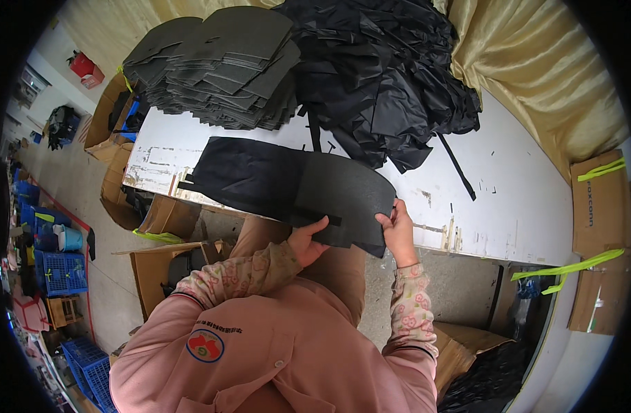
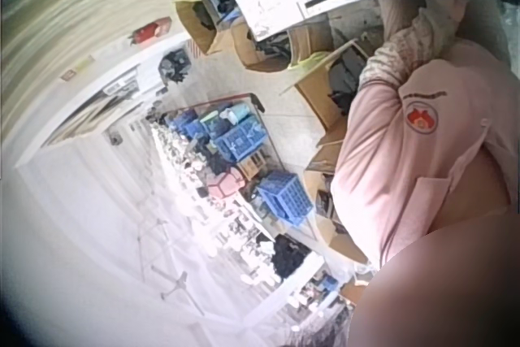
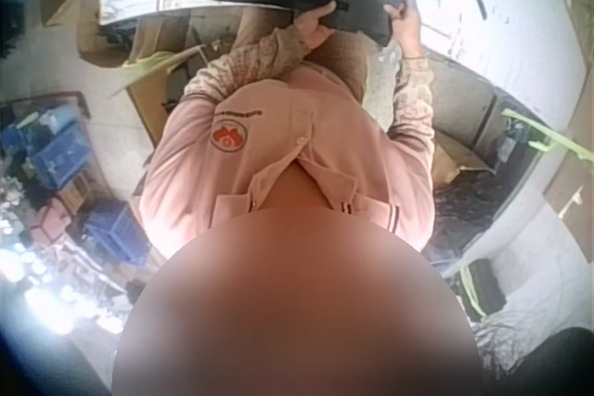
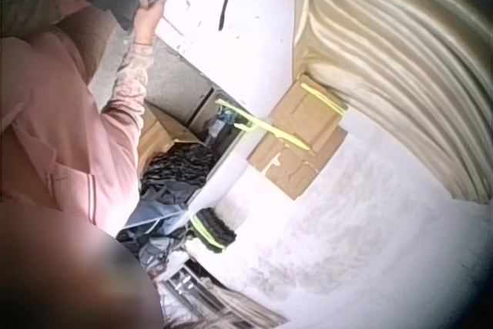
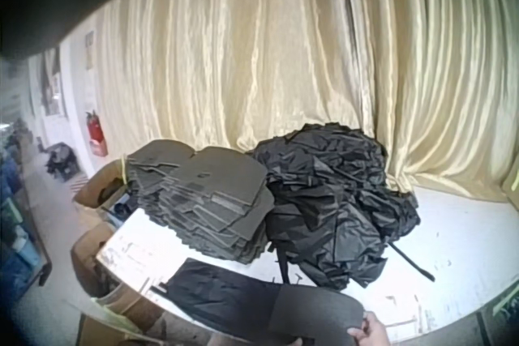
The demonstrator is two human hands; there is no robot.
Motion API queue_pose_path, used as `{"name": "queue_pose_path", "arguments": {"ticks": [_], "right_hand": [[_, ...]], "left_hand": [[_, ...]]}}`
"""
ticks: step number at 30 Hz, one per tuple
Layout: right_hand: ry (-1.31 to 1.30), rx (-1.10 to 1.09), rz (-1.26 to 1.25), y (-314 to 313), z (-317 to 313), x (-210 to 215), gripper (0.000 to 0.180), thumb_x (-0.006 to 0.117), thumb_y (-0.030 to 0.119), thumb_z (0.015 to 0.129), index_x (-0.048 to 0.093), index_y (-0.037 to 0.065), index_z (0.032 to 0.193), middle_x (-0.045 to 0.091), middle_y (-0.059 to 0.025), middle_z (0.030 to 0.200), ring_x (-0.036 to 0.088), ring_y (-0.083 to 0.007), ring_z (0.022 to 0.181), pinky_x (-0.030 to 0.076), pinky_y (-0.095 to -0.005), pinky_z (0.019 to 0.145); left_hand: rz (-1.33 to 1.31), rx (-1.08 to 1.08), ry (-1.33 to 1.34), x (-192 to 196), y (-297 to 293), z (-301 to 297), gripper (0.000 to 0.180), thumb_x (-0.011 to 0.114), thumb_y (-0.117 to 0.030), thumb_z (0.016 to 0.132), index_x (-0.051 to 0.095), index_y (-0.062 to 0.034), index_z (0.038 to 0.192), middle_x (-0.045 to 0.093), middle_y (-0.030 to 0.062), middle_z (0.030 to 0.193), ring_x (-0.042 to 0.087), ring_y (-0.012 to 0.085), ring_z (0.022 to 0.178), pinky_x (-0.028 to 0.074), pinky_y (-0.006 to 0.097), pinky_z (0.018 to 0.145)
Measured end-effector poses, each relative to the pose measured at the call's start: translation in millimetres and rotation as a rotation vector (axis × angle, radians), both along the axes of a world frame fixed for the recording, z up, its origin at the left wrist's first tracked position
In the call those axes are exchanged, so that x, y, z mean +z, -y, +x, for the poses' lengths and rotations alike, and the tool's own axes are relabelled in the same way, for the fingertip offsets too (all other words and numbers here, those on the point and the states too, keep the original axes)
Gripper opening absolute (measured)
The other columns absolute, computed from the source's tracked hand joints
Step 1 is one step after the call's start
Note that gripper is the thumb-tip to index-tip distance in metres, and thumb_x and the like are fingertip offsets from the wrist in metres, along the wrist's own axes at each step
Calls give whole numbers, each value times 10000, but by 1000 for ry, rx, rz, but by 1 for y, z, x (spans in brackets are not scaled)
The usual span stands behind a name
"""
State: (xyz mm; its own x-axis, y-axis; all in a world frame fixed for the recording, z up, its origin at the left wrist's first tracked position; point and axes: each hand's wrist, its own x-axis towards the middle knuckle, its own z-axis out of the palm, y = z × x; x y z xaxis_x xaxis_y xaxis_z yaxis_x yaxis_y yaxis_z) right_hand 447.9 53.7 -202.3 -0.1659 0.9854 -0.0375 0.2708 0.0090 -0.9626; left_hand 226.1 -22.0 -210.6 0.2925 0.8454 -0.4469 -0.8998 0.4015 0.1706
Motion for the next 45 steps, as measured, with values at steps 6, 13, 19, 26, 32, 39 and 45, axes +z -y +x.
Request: {"name": "queue_pose_path", "arguments": {"ticks": [6, 13, 19, 26, 32, 39, 45], "right_hand": [[250, -47, 97, 0, 1, 3, 360, 630, -44, 819, 491, -4, 1149, 653, -97, 894, 618, -148, 844, 477, -272, 736], [68, -48, 90, -13, 15, -15, 386, 677, 8, 796, 506, 9, 1141, 573, -70, 705, 546, -145, 645, 465, -279, 635], [659, -148, 270, -23, 14, 18, 321, 711, 103, 780, 570, -5, 1047, 604, -143, 845, 595, -279, 727, 475, -371, 663], [536, -34, 784, -112, -64, 83, 171, 658, 39, 747, 659, 51, 917, 563, -159, 1193, 502, -361, 1135, 407, -406, 959], [1134, 126, 1062, -196, -116, 103, 211, 523, 117, 842, 666, 34, 973, 547, -108, 1272, 390, -305, 1292, 204, -521, 1113], [558, -11, 1007, -123, -112, 166, 257, 619, 54, 814, 631, 3, 1065, 604, -133, 1112, 527, -256, 1133, 337, -455, 1034], [-131, 62, 448, -13, -89, 146, 272, 529, -21, 894, 599, -16, 1157, 548, -96, 1181, 548, -164, 1033, 420, -246, 879]], "left_hand": [[-6, -16, 31, -4, 0, 2, 336, 602, -145, 915, 522, -48, 1226, 569, 93, 1230, 554, 236, 1131, 452, 395, 993], [-57, -602, 221, -29, 17, -25, 458, 563, -398, 925, 541, -61, 1234, 596, 116, 1207, 536, 280, 1168, 354, 460, 1047], [932, -949, -983, 45, 10, -25, 498, 611, -403, 886, 519, -125, 1289, 528, 142, 1311, 468, 300, 1247, 296, 479, 1073], [1391, -732, -2247, -7, -17, -31, 948, 693, -527, 725, 205, -253, 1490, 98, 157, 1554, 68, 370, 1433, 88, 656, 1072], [1394, -704, -2228, -11, -15, -24, 922, 672, -538, 741, 205, -268, 1489, 104, 155, 1554, 75, 358, 1435, 82, 657, 1072], [986, -333, -1386, 19, -41, -46, 697, 637, -377, 863, 300, -159, 1433, 337, 148, 1431, 374, 311, 1301, 282, 485, 1070], [558, -14, -517, 106, -82, -55, 509, 517, -213, 960, 280, -109, 1399, 517, 135, 1229, 598, 268, 1051, 474, 372, 927]]}}
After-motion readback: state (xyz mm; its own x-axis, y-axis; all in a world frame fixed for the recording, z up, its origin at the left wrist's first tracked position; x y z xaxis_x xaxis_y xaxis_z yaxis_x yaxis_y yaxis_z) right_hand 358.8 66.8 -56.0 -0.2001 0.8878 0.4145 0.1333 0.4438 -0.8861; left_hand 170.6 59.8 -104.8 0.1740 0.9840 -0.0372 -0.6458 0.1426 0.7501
